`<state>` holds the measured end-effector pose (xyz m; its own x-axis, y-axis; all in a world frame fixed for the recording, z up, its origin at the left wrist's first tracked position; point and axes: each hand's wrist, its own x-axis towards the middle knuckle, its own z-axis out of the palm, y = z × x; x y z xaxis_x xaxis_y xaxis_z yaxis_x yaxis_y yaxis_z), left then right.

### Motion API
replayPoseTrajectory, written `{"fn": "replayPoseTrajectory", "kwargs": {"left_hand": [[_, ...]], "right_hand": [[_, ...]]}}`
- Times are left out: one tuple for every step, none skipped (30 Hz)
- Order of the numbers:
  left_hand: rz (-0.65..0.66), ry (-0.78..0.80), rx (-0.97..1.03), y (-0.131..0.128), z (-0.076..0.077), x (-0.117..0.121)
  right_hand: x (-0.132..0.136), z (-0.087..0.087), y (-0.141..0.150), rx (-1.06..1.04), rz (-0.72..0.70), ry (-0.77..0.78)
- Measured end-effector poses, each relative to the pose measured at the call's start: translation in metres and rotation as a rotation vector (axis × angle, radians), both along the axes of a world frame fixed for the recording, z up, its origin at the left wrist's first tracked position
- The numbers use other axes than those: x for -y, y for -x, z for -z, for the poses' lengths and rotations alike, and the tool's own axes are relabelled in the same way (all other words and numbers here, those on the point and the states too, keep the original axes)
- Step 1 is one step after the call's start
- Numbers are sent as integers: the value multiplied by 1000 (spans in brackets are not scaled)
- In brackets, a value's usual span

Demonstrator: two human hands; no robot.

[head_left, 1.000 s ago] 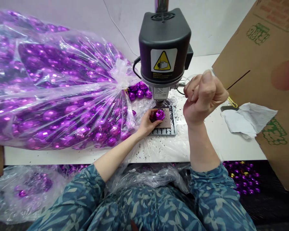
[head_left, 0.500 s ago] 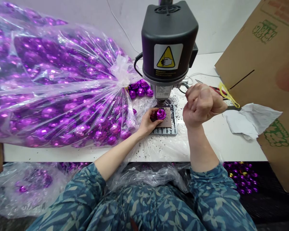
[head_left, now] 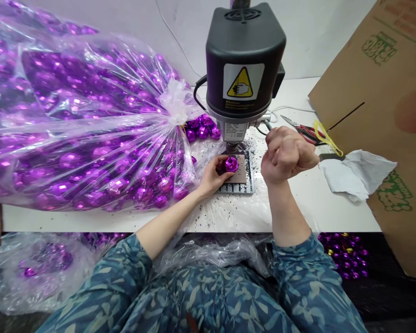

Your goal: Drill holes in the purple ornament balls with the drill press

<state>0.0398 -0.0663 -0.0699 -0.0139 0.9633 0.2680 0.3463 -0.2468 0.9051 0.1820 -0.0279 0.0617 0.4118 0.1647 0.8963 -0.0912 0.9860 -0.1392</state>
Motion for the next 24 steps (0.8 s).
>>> {"fn": "replayPoseTrajectory", "kwargs": {"left_hand": [[-2,0,0,0,0,0],[-3,2,0,0,0,0],[-5,6,-1,0,0,0],[-6,9,0,0,-1,1],[-6,11,0,0,-1,1],[-6,10,1,0,-1,1],[-7,8,-1,0,-1,1],[-12,5,-8,-1,-2,0],[-20,3,-20,-1,-2,0],[-33,3,-36,-2,-3,-1],[-51,4,-51,-3,-5,-1],[-74,5,-63,-4,-7,0],[-98,1,-74,-4,-10,1],[-122,-7,-84,-3,-15,5],[-133,-14,-98,-1,-21,11],[-117,-16,-121,2,-28,20],[-54,-4,-162,6,-36,31],[59,23,-226,12,-44,44],[208,61,-311,18,-52,60],[378,104,-414,24,-59,75],[539,144,-522,31,-65,91],[675,176,-615,37,-70,104],[772,201,-671,42,-73,114],[821,217,-676,47,-75,119]], "right_hand": [[-1,2,-1,5,0,2],[-1,5,-1,11,5,-1],[-1,8,-2,19,12,-8],[-1,10,-2,27,21,-20],[-1,13,-3,35,28,-28],[1,13,-3,38,31,-32],[2,12,-3,39,32,-23],[4,9,-3,38,26,4],[6,3,-3,37,18,42],[7,-6,-2,42,14,102],[7,-17,-2,53,11,172],[7,-28,-1,58,19,232],[5,-39,0,63,44,352],[2,-50,0,63,45,423],[-1,-59,1,73,18,444],[-5,-65,1,79,-4,460],[-8,-69,1,83,-18,459],[-11,-72,1,91,-28,455],[-13,-72,1,97,-29,455],[-15,-72,0,100,-23,455],[-15,-71,0,98,-17,456],[-15,-69,0,92,-14,455],[-14,-69,0,80,-16,449],[-13,-68,1,66,-22,440]]}}
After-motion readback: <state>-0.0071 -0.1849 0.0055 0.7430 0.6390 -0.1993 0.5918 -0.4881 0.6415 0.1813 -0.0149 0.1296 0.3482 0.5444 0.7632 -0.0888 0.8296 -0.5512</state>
